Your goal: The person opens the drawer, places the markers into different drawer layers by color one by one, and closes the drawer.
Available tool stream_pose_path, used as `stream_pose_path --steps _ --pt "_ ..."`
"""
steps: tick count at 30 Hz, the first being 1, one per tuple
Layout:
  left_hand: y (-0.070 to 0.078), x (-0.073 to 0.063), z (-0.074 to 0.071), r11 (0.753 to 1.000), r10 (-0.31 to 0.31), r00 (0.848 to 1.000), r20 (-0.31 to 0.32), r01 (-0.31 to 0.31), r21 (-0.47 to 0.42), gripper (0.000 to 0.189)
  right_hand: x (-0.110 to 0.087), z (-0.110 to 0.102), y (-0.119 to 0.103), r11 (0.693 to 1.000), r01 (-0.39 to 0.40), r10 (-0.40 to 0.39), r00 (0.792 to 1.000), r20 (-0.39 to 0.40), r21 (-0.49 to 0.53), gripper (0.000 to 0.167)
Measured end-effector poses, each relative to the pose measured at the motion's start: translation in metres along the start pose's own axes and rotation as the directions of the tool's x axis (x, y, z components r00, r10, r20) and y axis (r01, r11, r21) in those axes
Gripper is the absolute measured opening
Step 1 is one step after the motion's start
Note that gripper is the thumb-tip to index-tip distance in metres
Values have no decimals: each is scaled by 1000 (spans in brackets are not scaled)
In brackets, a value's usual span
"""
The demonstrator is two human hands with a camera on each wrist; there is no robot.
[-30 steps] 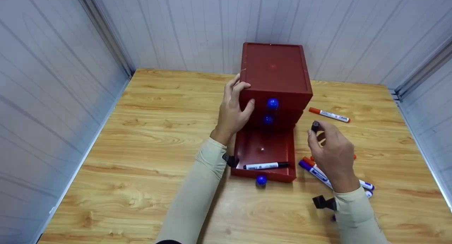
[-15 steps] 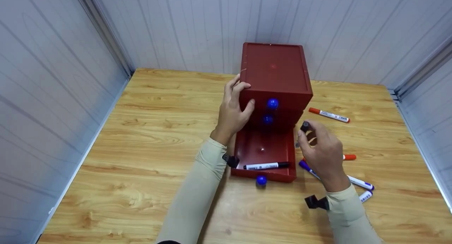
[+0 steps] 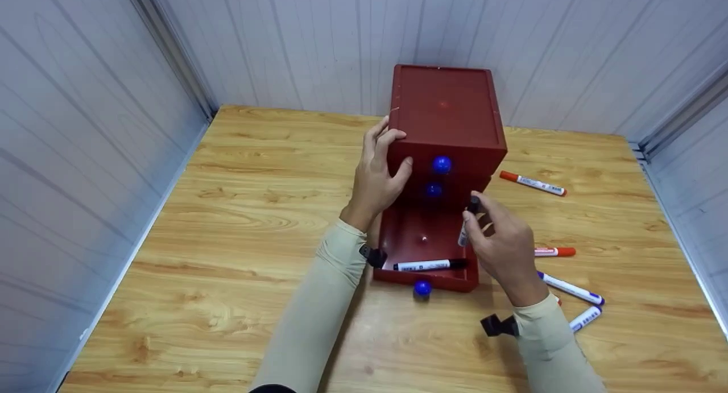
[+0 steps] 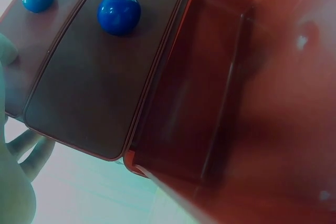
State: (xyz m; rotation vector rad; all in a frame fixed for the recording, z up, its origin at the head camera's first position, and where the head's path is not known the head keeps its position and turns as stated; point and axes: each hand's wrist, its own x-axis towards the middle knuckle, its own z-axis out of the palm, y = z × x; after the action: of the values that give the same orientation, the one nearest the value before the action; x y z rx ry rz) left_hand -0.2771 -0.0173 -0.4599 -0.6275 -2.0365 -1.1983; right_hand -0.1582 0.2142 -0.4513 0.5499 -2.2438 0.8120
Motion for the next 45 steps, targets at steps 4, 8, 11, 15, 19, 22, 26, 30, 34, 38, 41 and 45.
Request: stream_pose_path --steps 4,8,11,15,19,22,26,30,34,38,41,45 --pt "-1 -1 0 1000 4 1000 -1 -4 2 45 -4 10 0 1000 9 -9 999 42 -16 37" --pt "0 -1 0 1000 6 1000 -3 -6 -1 45 -9 18 1 999 32 -28 996 88 -36 37" --pt "1 -1 0 1000 8 1000 -2 -8 -4 45 -13 23 2 998 46 -41 990 136 -36 38" --pt "1 -1 0 1000 10 1000 -7 -10 -3 45 -15 27 1 996 76 -67 977 200 -38 37" --pt "1 0 0 1000 11 1000 -10 -11 -6 45 -17 31 -1 994 93 -79 967 241 -49 35" --pt "1 0 0 1000 12 1000 -12 -12 -6 45 -19 35 -4 995 82 -65 960 273 -49 33" --pt "1 0 0 1000 10 1000 -12 -10 -8 45 -21 38 -8 997 61 -43 944 326 -46 27" --pt "1 0 -1 1000 1 1000 12 -1 0 45 -23 41 -10 998 37 -16 925 379 -48 21" --pt "3 1 -4 1000 -7 999 37 7 4 45 -25 43 -11 999 6 16 910 415 -53 19" --pt "5 3 -7 1000 -16 998 62 15 7 45 -26 43 -11 998 -21 42 898 438 -53 17" --pt "6 4 -9 999 -33 996 79 32 19 45 -26 44 -11 998 -37 58 891 451 -55 16" --pt "7 3 -12 998 -60 994 96 57 37 45 -27 45 -12 996 -57 81 883 462 -65 11"
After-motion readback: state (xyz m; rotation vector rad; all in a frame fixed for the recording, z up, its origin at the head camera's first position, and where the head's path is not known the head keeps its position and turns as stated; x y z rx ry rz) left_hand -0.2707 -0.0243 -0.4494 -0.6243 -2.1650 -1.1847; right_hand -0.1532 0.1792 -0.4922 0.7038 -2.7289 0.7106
